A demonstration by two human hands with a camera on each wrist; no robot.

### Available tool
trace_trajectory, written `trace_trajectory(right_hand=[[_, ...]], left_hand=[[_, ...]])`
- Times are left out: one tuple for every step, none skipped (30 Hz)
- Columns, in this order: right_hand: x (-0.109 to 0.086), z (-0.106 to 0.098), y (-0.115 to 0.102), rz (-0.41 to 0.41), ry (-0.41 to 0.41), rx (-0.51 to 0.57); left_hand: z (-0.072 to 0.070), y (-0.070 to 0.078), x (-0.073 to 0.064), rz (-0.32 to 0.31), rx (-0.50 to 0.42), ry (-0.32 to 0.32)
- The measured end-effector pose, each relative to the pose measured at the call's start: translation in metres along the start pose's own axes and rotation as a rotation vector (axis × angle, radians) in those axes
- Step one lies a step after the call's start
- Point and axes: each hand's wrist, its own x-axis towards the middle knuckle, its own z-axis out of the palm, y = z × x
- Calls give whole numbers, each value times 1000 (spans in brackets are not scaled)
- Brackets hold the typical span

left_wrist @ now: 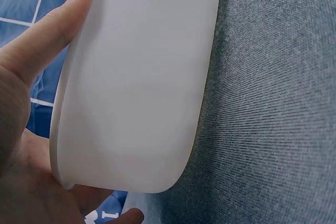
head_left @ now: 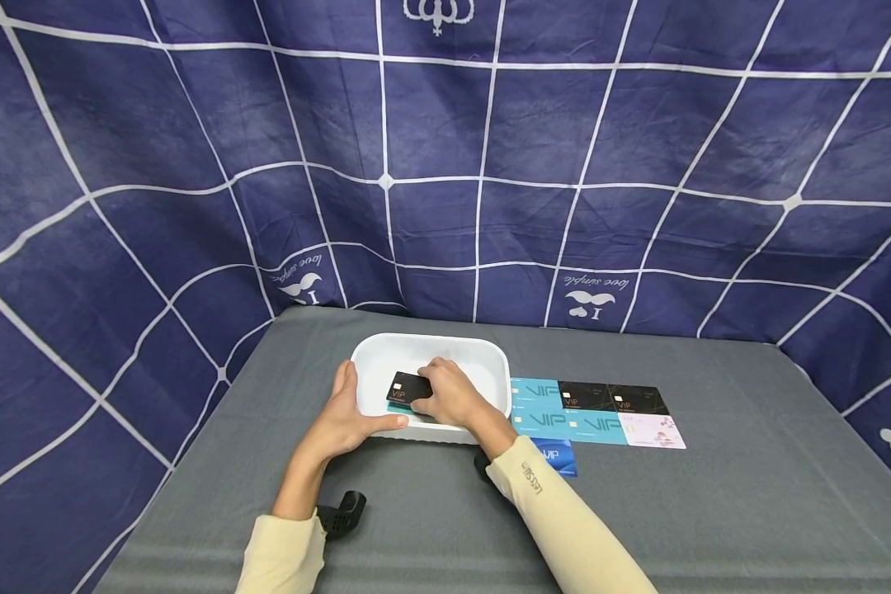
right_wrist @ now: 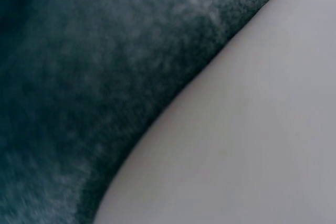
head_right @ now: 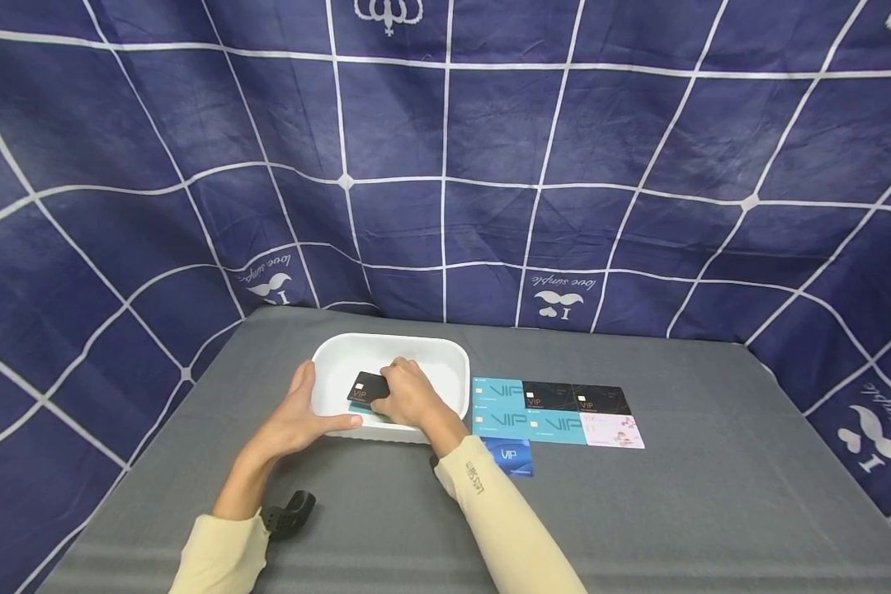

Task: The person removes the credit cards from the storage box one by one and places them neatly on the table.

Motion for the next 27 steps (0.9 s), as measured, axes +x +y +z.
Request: trace_trajectory(right_hand=[[0,0,0,-2,3,5],[0,0,0,-5,4,9],[0,-1,-1,-7,6,15],[0,-1,-1,-7,7,23],[0,-1,-1,-6,7,30],[0,-1,-1,-6,8,34],[0,-1,-2,-5,10,38],[0,0,-2,-6,12,38],[0,0,-2,-7,15,40],[0,0,-2,-11,18,39],[0,1,-3,-13,22,36],[0,1,-3,-18,27,34],[-1,1,-4,-22,33,33],[-1,1,-4,-26,39,31],[-2,1,-4,-28,44,34],[-2,1,-5,-32,49,35],[-3,0,-5,-34,53,38],[-3,0,-5,-39,58,45],[-4,0,-4,-44,63,59],[-4,0,-4,-50,68,79],[-4,0,-3,-56,76,107],[-4,-1,-3,-60,84,137],[-4,-1,-3,-65,93,171],[-4,-2,-2,-69,101,205],[-4,-3,-2,-71,108,236],[-4,-3,-2,-71,116,256],[-5,-3,-1,-71,123,268]], left_hand=[[0,0,0,-1,0,0],[0,0,0,-2,0,-1],[0,0,0,-2,0,0],[-1,0,0,-2,2,1],[-1,0,0,-2,3,1],[-1,0,0,-1,3,2],[-1,0,0,0,2,2],[-1,0,0,0,2,2],[-1,-1,0,1,1,2],[-1,-1,0,1,0,2],[-1,-1,0,3,-2,2],[-1,-1,-1,5,-5,3],[-1,-2,-1,6,-8,4],[-1,-2,-1,8,-13,5],[-1,-2,-1,11,-17,6],[-1,-2,-1,15,-22,7],[0,-2,-1,17,-28,8],[0,-2,-1,19,-32,9],[0,-2,-1,23,-35,10],[1,-2,-1,28,-42,12],[1,-2,-1,35,-45,15],[1,-2,-1,45,-49,19],[2,-2,-1,54,-53,23],[2,-2,-1,63,-57,26],[2,-2,0,71,-61,29],[2,-2,0,74,-62,30],[2,-2,0,76,-62,30]])
